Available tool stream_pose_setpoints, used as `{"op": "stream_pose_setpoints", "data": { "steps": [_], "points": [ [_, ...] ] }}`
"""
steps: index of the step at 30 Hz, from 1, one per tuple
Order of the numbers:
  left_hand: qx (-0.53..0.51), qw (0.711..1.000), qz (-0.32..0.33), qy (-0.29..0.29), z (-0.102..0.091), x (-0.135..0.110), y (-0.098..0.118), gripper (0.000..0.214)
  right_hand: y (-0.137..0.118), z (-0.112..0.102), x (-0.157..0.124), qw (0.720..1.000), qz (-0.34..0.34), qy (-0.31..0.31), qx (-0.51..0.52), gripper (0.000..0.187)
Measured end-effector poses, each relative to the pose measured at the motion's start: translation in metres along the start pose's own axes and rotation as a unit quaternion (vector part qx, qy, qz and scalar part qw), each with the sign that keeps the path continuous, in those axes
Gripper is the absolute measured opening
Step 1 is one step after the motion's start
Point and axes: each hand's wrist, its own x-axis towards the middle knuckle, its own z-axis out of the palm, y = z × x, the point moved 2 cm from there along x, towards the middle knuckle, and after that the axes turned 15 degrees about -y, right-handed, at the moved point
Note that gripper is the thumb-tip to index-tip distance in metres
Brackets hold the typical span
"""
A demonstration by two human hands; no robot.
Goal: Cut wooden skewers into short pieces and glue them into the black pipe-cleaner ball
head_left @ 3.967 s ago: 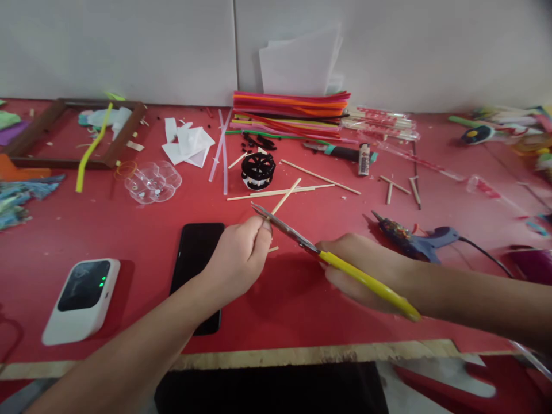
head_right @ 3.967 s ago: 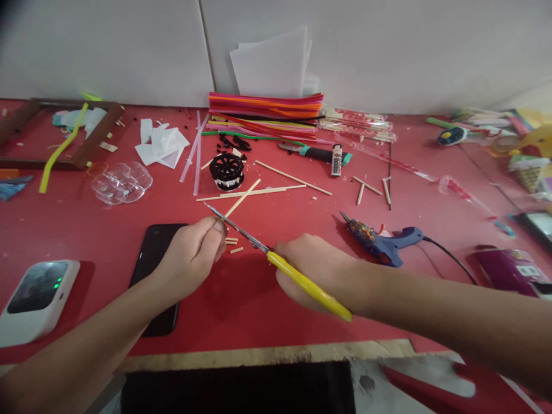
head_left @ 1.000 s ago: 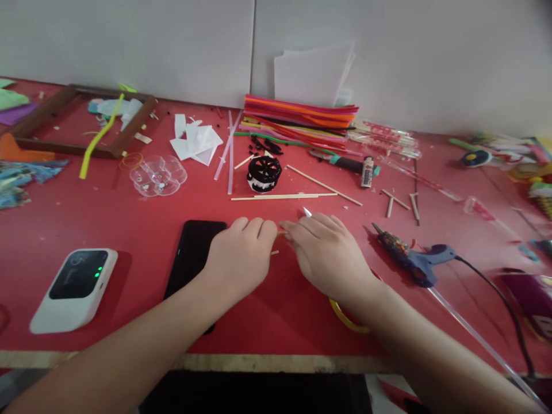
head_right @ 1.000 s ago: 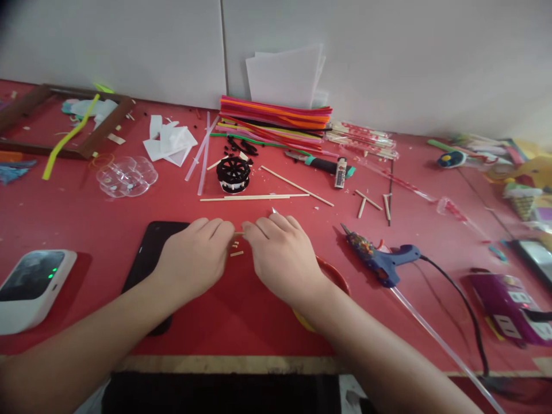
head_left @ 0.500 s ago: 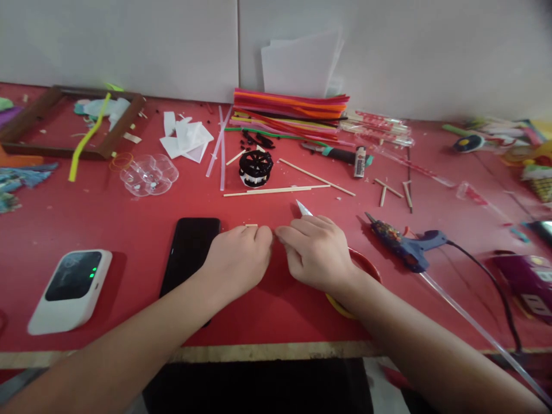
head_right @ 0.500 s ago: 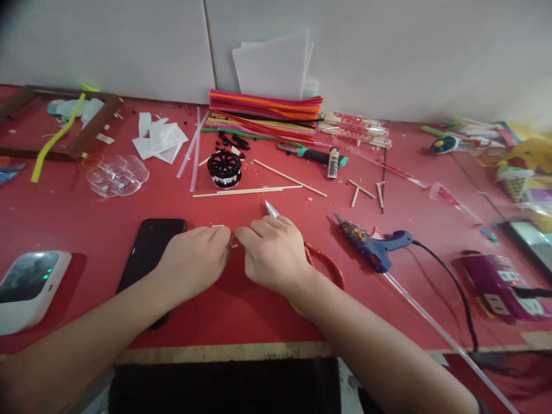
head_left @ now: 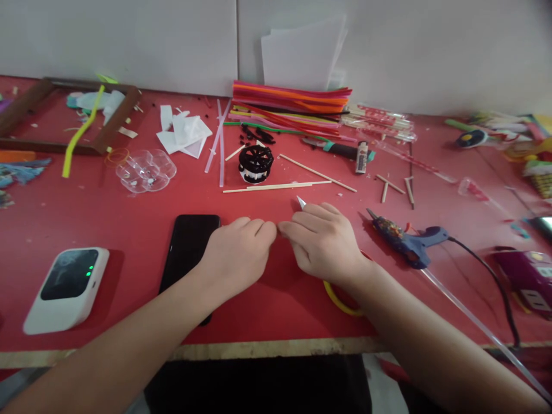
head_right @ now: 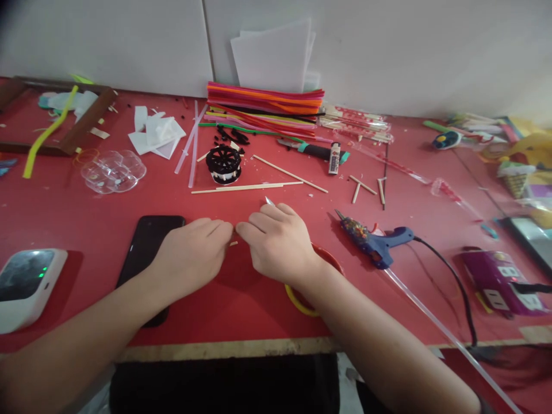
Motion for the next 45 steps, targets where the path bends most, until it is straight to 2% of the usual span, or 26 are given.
{"op": "stream_pose_setpoints", "data": {
  "steps": [7, 12, 15, 17, 20, 23, 24, 26, 27, 29, 33, 36, 40, 45],
  "points": [
    [-0.068, 0.996, 0.018, 0.049, 0.000, 0.001, -0.002, 0.021, 0.000, 0.000, -0.003, 0.987, 0.005, 0.074, 0.141, 0.026],
    [-0.098, 0.994, 0.023, 0.030, 0.001, 0.000, -0.001, 0.020, 0.003, -0.004, -0.001, 0.979, -0.009, 0.092, 0.182, 0.023],
    [-0.182, 0.983, 0.016, 0.008, -0.002, 0.002, -0.001, 0.020, 0.004, -0.005, 0.000, 0.974, -0.010, 0.111, 0.198, 0.023],
    [-0.289, 0.957, 0.003, 0.004, -0.004, 0.004, -0.005, 0.026, 0.004, -0.005, -0.001, 0.963, 0.004, 0.146, 0.225, 0.022],
    [-0.456, 0.888, -0.039, 0.049, -0.004, 0.009, -0.018, 0.037, 0.005, -0.005, -0.004, 0.941, 0.070, 0.185, 0.274, 0.017],
    [-0.560, 0.821, -0.068, 0.090, -0.001, 0.012, -0.030, 0.035, 0.005, -0.003, -0.005, 0.931, 0.144, 0.152, 0.300, 0.012],
    [-0.580, 0.806, -0.068, 0.098, -0.001, 0.013, -0.033, 0.034, 0.005, -0.002, -0.005, 0.930, 0.158, 0.135, 0.304, 0.012],
    [-0.593, 0.795, -0.066, 0.106, -0.002, 0.013, -0.034, 0.033, 0.003, 0.000, -0.003, 0.933, 0.166, 0.105, 0.303, 0.023],
    [-0.585, 0.801, -0.067, 0.106, -0.003, 0.012, -0.033, 0.032, 0.003, 0.001, -0.003, 0.935, 0.163, 0.095, 0.299, 0.031],
    [-0.536, 0.833, -0.079, 0.110, -0.006, 0.010, -0.032, 0.032, 0.002, 0.002, -0.002, 0.939, 0.159, 0.081, 0.293, 0.044],
    [-0.342, 0.926, -0.096, 0.123, -0.007, 0.008, -0.030, 0.031, 0.004, 0.006, -0.002, 0.938, 0.188, 0.011, 0.292, 0.041],
    [-0.212, 0.969, -0.083, 0.093, -0.004, 0.009, -0.028, 0.030, 0.006, 0.010, -0.001, 0.943, 0.187, -0.044, 0.273, 0.037],
    [-0.101, 0.989, -0.085, 0.063, -0.002, 0.008, -0.024, 0.029, 0.009, 0.015, 0.000, 0.954, 0.158, -0.022, 0.254, 0.026],
    [-0.084, 0.995, -0.047, 0.020, 0.001, 0.006, -0.024, 0.030, 0.012, 0.021, 0.001, 0.964, 0.135, 0.014, 0.228, 0.030]
  ]
}}
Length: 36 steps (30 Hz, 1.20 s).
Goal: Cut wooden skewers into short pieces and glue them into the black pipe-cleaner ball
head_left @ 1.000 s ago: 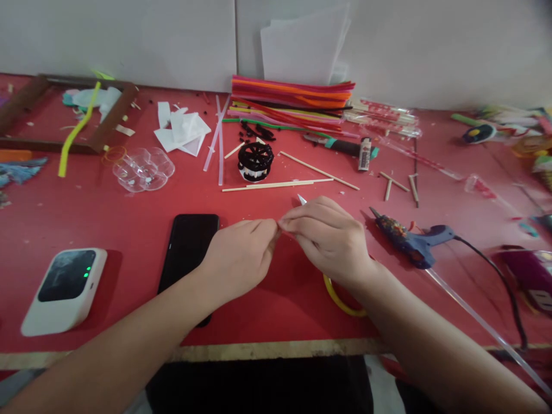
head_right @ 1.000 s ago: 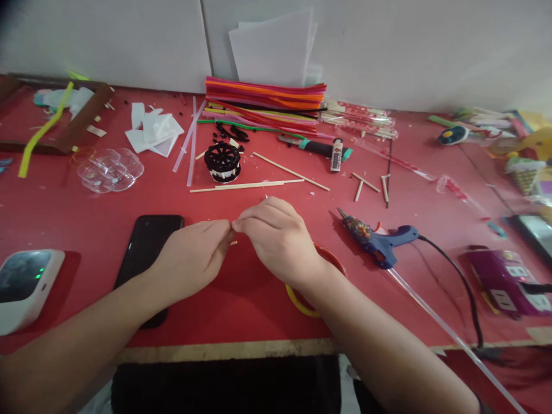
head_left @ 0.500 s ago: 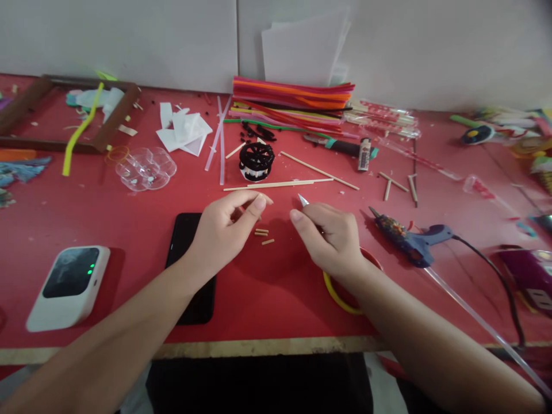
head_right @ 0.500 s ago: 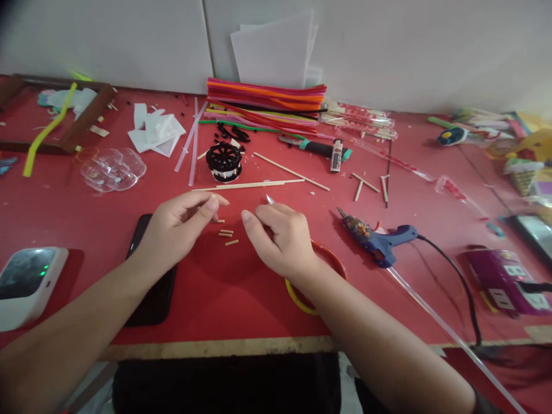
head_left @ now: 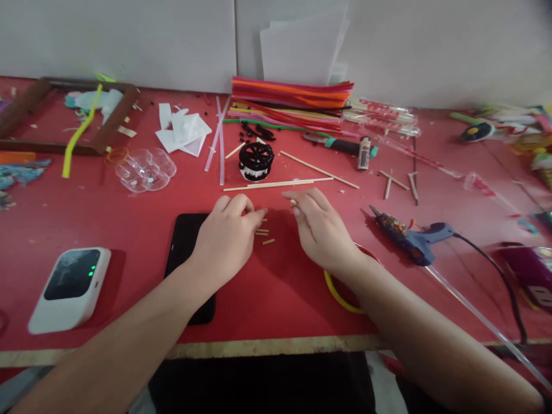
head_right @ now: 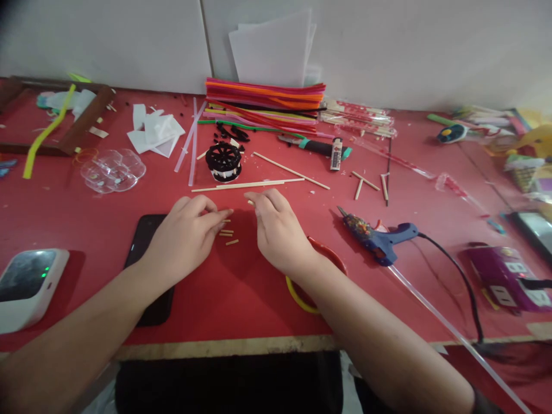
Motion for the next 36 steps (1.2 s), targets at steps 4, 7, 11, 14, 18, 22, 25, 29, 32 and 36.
{"op": "stream_pose_setpoints", "data": {
  "steps": [4, 7, 11, 14, 18, 22, 25, 29, 32, 36],
  "points": [
    [-0.038, 0.999, 0.008, -0.009, 0.002, 0.000, -0.002, 0.036, 0.003, -0.001, 0.000, 1.000, -0.004, 0.016, 0.000, 0.030],
    [-0.110, 0.993, 0.019, 0.041, -0.004, 0.000, 0.000, 0.029, 0.003, -0.003, -0.001, 1.000, 0.003, 0.021, 0.002, 0.027],
    [-0.297, 0.946, 0.003, 0.129, -0.015, -0.003, 0.002, 0.016, -0.006, -0.004, -0.003, 0.999, 0.003, -0.042, -0.033, 0.032],
    [-0.443, 0.879, -0.032, 0.172, -0.016, -0.005, -0.001, 0.029, -0.015, -0.001, -0.003, 0.987, 0.004, -0.133, -0.091, 0.052],
    [-0.544, 0.813, -0.053, 0.202, -0.011, -0.002, -0.006, 0.045, -0.019, -0.002, -0.002, 0.979, -0.003, -0.168, -0.112, 0.053],
    [-0.567, 0.794, -0.058, 0.211, -0.008, 0.002, -0.008, 0.018, -0.017, -0.006, -0.002, 0.984, -0.012, -0.147, -0.098, 0.045],
    [-0.584, 0.777, -0.049, 0.229, -0.008, 0.004, -0.009, 0.008, -0.017, -0.008, -0.003, 0.990, -0.040, -0.108, -0.079, 0.040],
    [-0.582, 0.779, -0.060, 0.225, -0.006, 0.005, -0.011, 0.016, -0.018, -0.006, -0.004, 0.988, -0.052, -0.119, -0.082, 0.039],
    [-0.568, 0.791, -0.088, 0.209, -0.003, 0.005, -0.014, 0.013, -0.018, -0.008, -0.003, 0.990, -0.073, -0.095, -0.078, 0.039],
    [-0.581, 0.784, -0.086, 0.204, -0.003, 0.006, -0.014, 0.014, -0.017, -0.010, -0.003, 0.988, -0.089, -0.108, -0.069, 0.034]
  ]
}}
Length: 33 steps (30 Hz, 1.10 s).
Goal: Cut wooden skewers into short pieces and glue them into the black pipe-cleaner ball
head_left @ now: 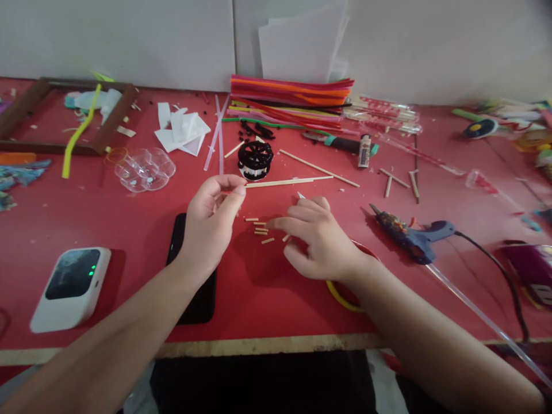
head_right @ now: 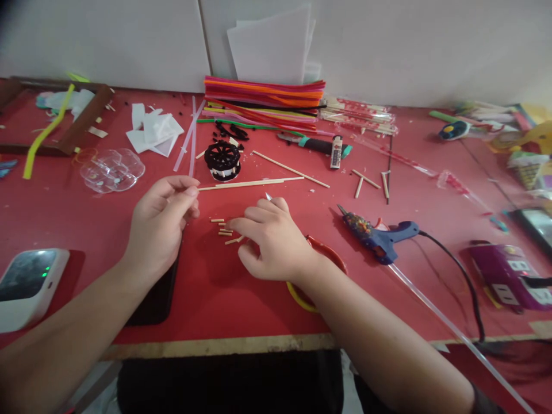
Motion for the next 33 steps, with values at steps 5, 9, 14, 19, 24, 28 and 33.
{"op": "stream_pose_setpoints", "data": {
  "steps": [5, 9, 14, 19, 24, 28, 33],
  "points": [
    [-0.034, 0.999, 0.007, 0.003, 0.001, 0.001, 0.002, 0.014, 0.000, -0.002, 0.000, 0.999, -0.024, -0.004, 0.027, 0.030],
    [-0.046, 0.999, 0.008, 0.004, -0.001, 0.001, 0.001, 0.012, -0.002, -0.003, 0.000, 0.998, -0.050, -0.041, 0.026, 0.025],
    [-0.051, 0.998, -0.001, 0.020, -0.004, 0.003, -0.003, 0.014, 0.013, -0.018, -0.005, 0.998, 0.030, 0.019, 0.042, 0.035],
    [-0.140, 0.988, -0.028, 0.052, -0.007, 0.009, 0.007, 0.019, 0.048, -0.028, -0.018, 0.986, 0.138, 0.086, 0.018, 0.025],
    [-0.131, 0.989, -0.073, 0.004, -0.004, 0.011, 0.028, 0.019, 0.052, -0.027, -0.022, 0.986, 0.106, 0.130, 0.025, 0.023],
    [0.038, 0.982, -0.044, -0.179, 0.016, 0.004, 0.034, 0.030, 0.030, -0.023, -0.018, 0.991, 0.049, 0.102, 0.073, 0.017],
    [-0.042, 0.973, -0.045, -0.221, 0.041, -0.002, 0.029, 0.025, 0.008, -0.014, -0.014, 0.983, 0.017, 0.113, 0.145, 0.017]
  ]
}}
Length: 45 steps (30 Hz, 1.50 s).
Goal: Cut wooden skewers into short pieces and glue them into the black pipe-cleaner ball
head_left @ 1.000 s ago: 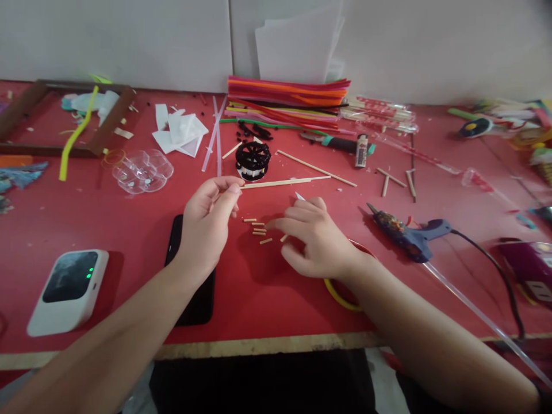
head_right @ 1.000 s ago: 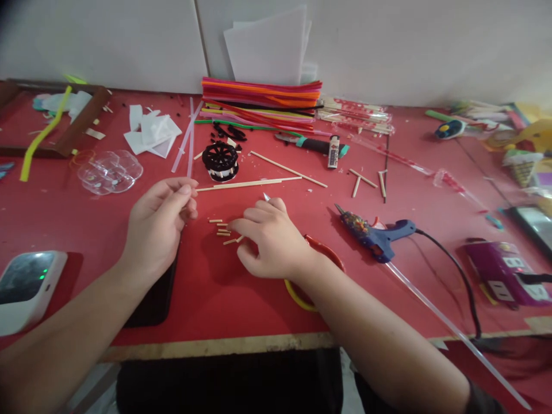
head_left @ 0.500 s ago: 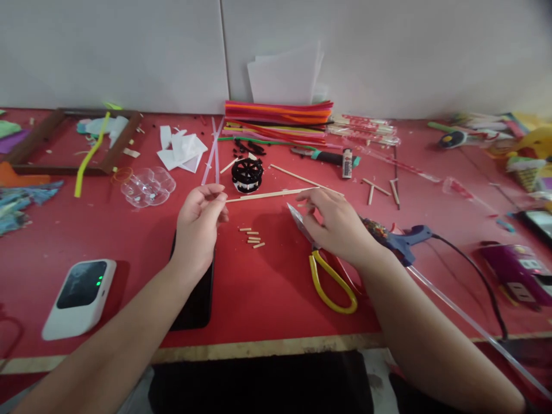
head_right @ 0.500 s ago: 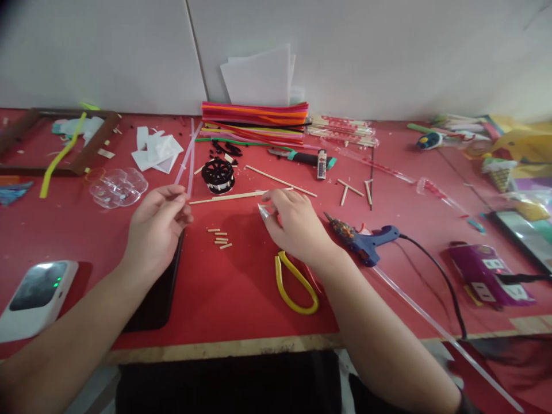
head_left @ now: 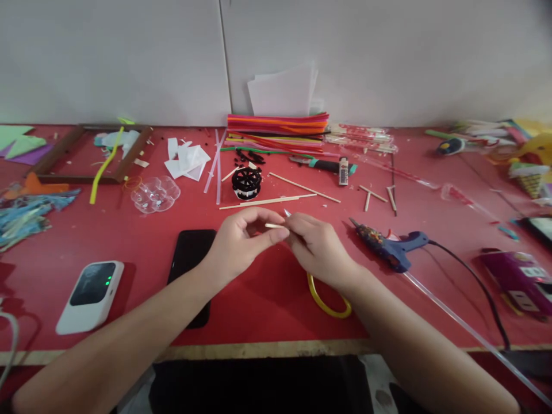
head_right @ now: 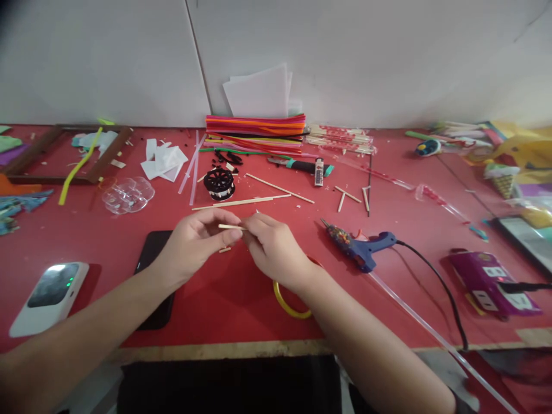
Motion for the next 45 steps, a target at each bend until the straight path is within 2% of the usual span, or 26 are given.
{"op": "stream_pose_setpoints", "data": {
  "steps": [2, 4, 6, 8, 9, 10, 12, 13, 15, 17, 19, 25, 29, 31, 33, 37, 39, 42, 45],
  "points": [
    [-0.015, 1.000, 0.006, 0.017, 0.000, 0.002, -0.001, 0.021, -0.001, 0.005, 0.000, 0.999, -0.015, -0.001, 0.033, 0.016],
    [0.016, 1.000, 0.009, 0.025, -0.006, 0.002, -0.002, 0.022, 0.001, 0.007, 0.000, 0.998, -0.012, 0.010, 0.066, 0.015],
    [0.088, 0.996, 0.011, 0.028, -0.015, -0.001, -0.001, 0.024, 0.006, 0.006, -0.001, 0.996, 0.015, 0.025, 0.079, 0.016],
    [0.198, 0.980, 0.008, 0.032, -0.023, -0.008, 0.000, 0.032, 0.010, 0.003, -0.001, 0.997, 0.047, 0.025, 0.056, 0.013],
    [0.272, 0.962, 0.003, 0.035, -0.025, -0.012, 0.000, 0.035, 0.012, 0.002, -0.001, 0.998, 0.058, 0.018, 0.034, 0.012],
    [0.366, 0.930, -0.007, 0.025, -0.026, -0.016, 0.000, 0.030, 0.014, 0.000, -0.001, 0.998, 0.062, 0.011, 0.008, 0.012],
    [0.528, 0.848, -0.032, -0.026, -0.022, -0.022, -0.002, 0.014, 0.016, -0.004, 0.001, 0.998, 0.053, -0.001, -0.034, 0.012],
    [0.571, 0.819, -0.043, -0.037, -0.019, -0.024, -0.003, 0.012, 0.016, -0.005, 0.001, 0.998, 0.042, -0.002, -0.047, 0.013],
    [0.602, 0.793, -0.064, -0.072, -0.013, -0.026, -0.008, 0.014, 0.017, -0.005, 0.002, 0.998, 0.027, -0.005, -0.060, 0.013],
    [0.615, 0.780, -0.079, -0.090, -0.008, -0.026, -0.013, 0.017, 0.018, -0.004, 0.002, 0.998, 0.022, -0.014, -0.064, 0.013],
    [0.620, 0.775, -0.087, -0.088, -0.007, -0.025, -0.018, 0.020, 0.019, -0.001, 0.002, 0.997, 0.024, -0.027, -0.068, 0.014],
    [0.605, 0.786, -0.103, -0.077, -0.008, -0.025, -0.021, 0.022, 0.020, -0.001, 0.002, 0.997, 0.030, -0.033, -0.070, 0.014],
    [0.642, 0.748, -0.134, -0.106, -0.002, -0.024, -0.020, 0.025, 0.019, -0.005, 0.002, 0.996, 0.017, -0.054, -0.067, 0.015],
    [0.646, 0.740, -0.149, -0.114, 0.000, -0.025, -0.021, 0.023, 0.020, -0.007, 0.001, 0.996, 0.019, -0.050, -0.072, 0.015],
    [0.615, 0.769, -0.138, -0.102, 0.000, -0.025, -0.019, 0.021, 0.020, -0.009, 0.001, 0.996, 0.035, -0.038, -0.073, 0.016],
    [0.428, 0.900, -0.053, -0.061, -0.008, -0.022, -0.007, 0.014, 0.020, -0.014, 0.000, 0.994, 0.084, 0.016, -0.062, 0.015],
    [0.319, 0.944, -0.050, -0.064, -0.013, -0.018, -0.005, 0.014, 0.018, -0.015, 0.000, 0.992, 0.089, 0.057, -0.063, 0.014],
    [0.137, 0.989, -0.028, -0.040, -0.018, -0.011, -0.011, 0.018, 0.014, -0.016, 0.000, 0.993, 0.061, 0.084, -0.064, 0.015],
    [-0.007, 0.999, -0.046, 0.016, -0.023, -0.007, -0.024, 0.027, 0.010, -0.015, 0.001, 0.996, 0.019, 0.065, -0.064, 0.017]
  ]
}}
